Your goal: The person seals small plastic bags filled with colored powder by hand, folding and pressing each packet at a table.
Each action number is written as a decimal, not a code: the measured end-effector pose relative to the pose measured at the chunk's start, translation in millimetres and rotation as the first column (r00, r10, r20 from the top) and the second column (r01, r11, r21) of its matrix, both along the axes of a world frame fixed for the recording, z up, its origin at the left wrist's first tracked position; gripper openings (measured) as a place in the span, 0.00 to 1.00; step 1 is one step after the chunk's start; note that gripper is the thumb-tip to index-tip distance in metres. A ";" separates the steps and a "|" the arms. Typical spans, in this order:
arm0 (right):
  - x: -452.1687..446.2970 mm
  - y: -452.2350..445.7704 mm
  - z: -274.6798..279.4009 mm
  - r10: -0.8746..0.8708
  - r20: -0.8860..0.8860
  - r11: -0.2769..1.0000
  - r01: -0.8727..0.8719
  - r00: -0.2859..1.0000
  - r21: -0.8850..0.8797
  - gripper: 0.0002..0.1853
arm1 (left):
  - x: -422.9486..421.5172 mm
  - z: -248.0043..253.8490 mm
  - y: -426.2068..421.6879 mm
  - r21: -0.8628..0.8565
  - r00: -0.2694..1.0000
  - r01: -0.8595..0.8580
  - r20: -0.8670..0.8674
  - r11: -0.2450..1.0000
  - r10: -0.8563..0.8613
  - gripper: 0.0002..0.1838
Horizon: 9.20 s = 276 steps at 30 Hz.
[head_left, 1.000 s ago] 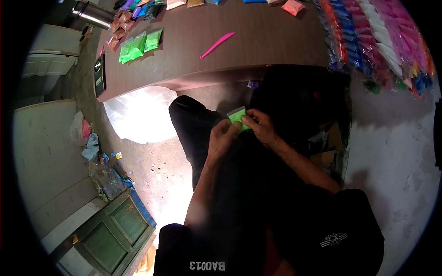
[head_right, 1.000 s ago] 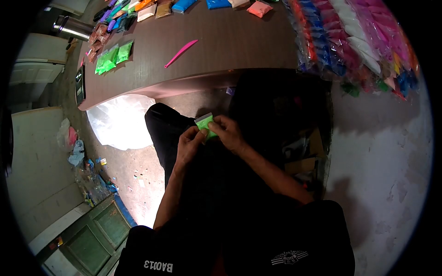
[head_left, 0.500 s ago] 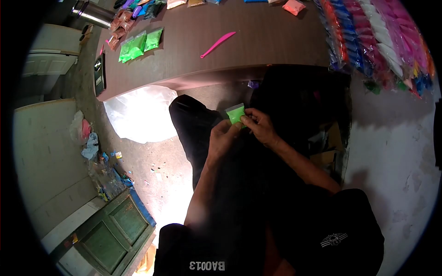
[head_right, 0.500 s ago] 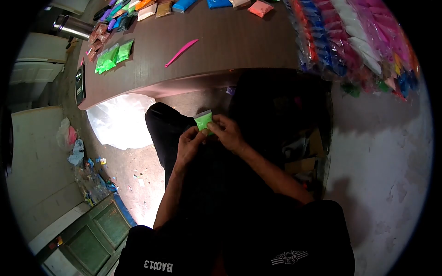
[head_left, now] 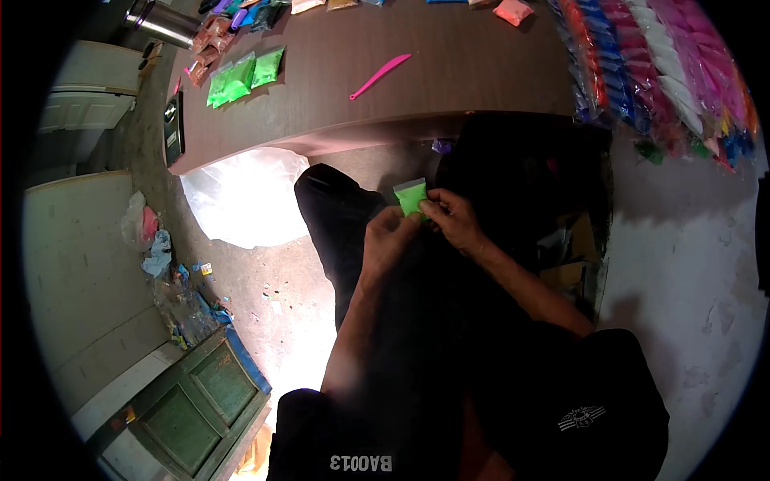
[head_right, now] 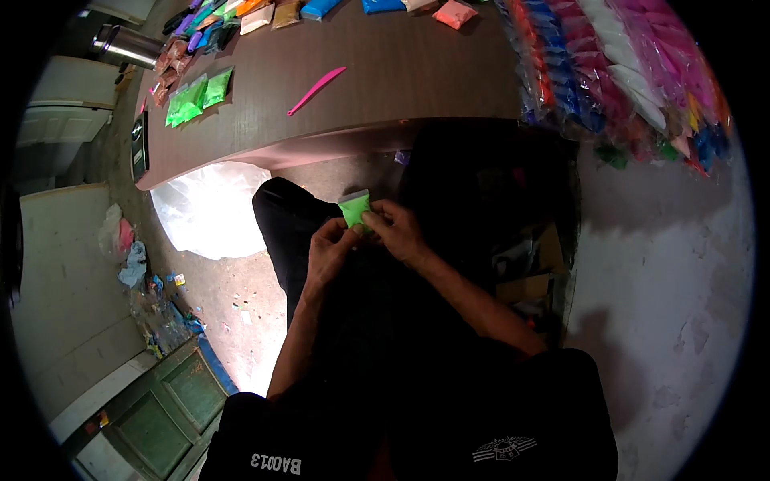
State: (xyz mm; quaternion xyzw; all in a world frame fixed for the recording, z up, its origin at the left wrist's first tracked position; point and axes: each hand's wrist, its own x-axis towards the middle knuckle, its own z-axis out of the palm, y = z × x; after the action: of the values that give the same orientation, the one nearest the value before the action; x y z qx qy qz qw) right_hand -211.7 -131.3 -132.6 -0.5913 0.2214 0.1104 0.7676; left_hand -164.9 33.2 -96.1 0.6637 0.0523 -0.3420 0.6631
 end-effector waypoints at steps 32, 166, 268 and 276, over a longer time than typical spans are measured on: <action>-2.1 1.6 -14.2 -0.002 0.087 0.999 0.007 0.996 -0.052 0.15 | -0.2 7.6 -5.8 0.045 0.996 -0.087 0.036 0.995 0.085 0.09; 16.2 -65.7 89.4 -0.308 0.272 0.943 0.257 0.912 0.210 0.13 | 87.2 98.0 -32.7 0.361 0.462 -0.240 0.859 0.901 -0.221 0.13; 21.5 -54.3 99.0 -0.065 0.782 0.829 0.469 0.620 -0.303 0.24 | 45.6 96.5 -61.8 0.365 0.426 -0.109 0.858 0.925 -0.288 0.06; 21.2 -53.8 99.4 0.000 0.795 0.797 0.480 0.607 -0.367 0.22 | 39.7 108.2 -61.0 0.333 0.354 0.006 0.881 0.943 -0.313 0.05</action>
State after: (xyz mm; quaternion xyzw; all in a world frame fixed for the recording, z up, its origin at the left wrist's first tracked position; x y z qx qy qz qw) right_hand -190.5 -185.1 -33.2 -0.7369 -0.0196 -0.3265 0.5917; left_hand -125.2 -27.7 12.1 0.8260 -0.3474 0.0360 0.4425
